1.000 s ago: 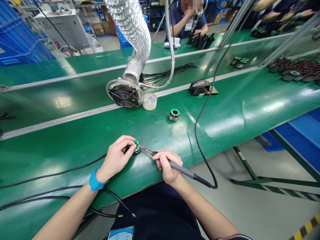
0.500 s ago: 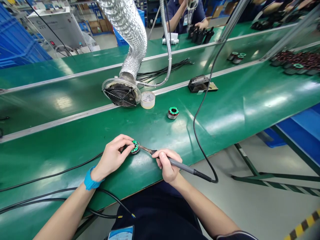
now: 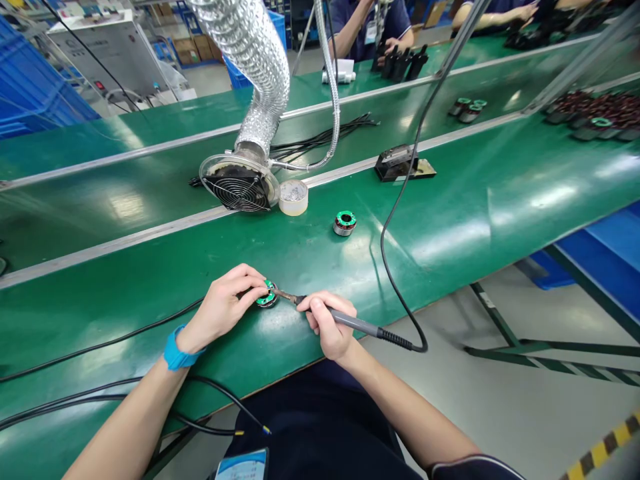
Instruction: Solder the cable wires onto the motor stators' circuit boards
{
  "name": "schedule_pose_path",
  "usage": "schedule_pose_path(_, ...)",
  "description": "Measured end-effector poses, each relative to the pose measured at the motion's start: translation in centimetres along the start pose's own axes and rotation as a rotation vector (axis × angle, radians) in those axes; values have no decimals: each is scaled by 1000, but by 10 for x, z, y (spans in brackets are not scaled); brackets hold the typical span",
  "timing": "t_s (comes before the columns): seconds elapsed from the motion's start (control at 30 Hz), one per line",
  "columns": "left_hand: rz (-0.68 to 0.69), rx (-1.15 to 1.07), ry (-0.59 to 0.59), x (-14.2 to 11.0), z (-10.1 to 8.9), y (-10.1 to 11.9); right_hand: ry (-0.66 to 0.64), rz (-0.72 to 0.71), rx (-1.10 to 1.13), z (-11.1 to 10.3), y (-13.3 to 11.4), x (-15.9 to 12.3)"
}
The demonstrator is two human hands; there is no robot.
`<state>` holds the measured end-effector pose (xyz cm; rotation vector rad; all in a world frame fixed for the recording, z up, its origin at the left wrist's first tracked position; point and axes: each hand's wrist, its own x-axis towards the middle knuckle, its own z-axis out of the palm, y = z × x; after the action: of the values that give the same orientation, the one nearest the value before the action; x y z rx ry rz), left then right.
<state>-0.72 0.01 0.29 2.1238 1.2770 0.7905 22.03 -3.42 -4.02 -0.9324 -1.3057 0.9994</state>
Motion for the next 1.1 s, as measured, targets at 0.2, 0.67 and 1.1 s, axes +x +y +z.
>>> schedule_pose_path(0.2,-4,-14,16,0,1,1,35,212,220,1,-5,10)
schedule_pose_path(0.67,59,19,25,0,0,-1,110,378,371,0,-8,22)
schedule_pose_path(1.1,64,-35,-21,4,-2,-8,75,183,303,0,-10,10)
